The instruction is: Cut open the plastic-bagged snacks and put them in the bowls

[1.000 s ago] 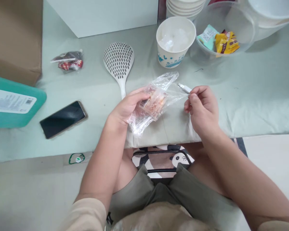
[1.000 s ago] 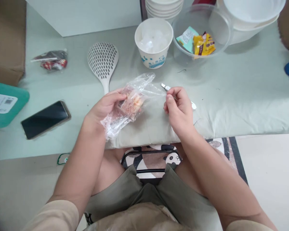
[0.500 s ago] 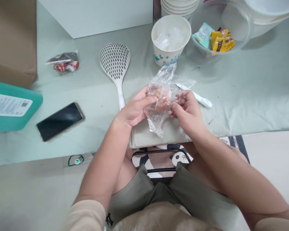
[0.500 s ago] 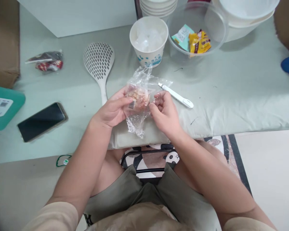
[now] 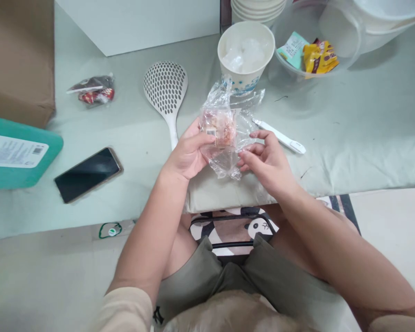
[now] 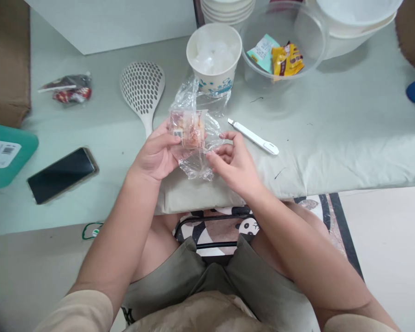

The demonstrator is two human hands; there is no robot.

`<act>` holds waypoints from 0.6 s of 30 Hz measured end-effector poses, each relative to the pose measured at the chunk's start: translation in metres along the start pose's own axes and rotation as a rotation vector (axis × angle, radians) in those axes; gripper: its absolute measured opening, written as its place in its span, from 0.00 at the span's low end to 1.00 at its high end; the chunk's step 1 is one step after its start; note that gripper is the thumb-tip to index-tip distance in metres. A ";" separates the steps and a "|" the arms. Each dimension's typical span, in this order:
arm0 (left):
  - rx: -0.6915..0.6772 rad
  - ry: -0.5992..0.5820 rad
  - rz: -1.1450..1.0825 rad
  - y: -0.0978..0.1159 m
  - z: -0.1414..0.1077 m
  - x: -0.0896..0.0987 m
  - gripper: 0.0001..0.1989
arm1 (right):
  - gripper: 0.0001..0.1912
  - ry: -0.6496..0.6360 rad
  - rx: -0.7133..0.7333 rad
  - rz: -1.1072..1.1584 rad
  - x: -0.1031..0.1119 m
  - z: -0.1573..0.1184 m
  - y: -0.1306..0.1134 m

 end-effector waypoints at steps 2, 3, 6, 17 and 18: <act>-0.022 0.005 0.000 0.002 0.000 0.001 0.26 | 0.29 -0.057 -0.002 -0.021 -0.005 -0.002 0.000; -0.035 0.008 0.004 0.003 0.001 0.001 0.26 | 0.29 -0.064 0.003 -0.032 -0.005 -0.002 -0.001; -0.072 0.023 0.011 0.007 0.001 0.003 0.26 | 0.26 -0.023 0.024 -0.042 -0.002 -0.002 -0.002; -0.077 0.030 -0.014 -0.002 -0.001 -0.009 0.27 | 0.26 -0.027 0.082 -0.069 -0.006 -0.001 -0.005; -0.076 0.041 -0.005 0.000 -0.001 -0.008 0.26 | 0.25 -0.025 0.082 -0.060 -0.004 0.000 -0.005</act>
Point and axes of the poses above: each hand's wrist, its own z-axis towards the middle knuckle, its own x-axis out of the back of the hand, y = z × x, the point moved 5 cm from there along z, towards the middle knuckle, and after that the axes turned 1 degree about -y, right-handed, at the moved point
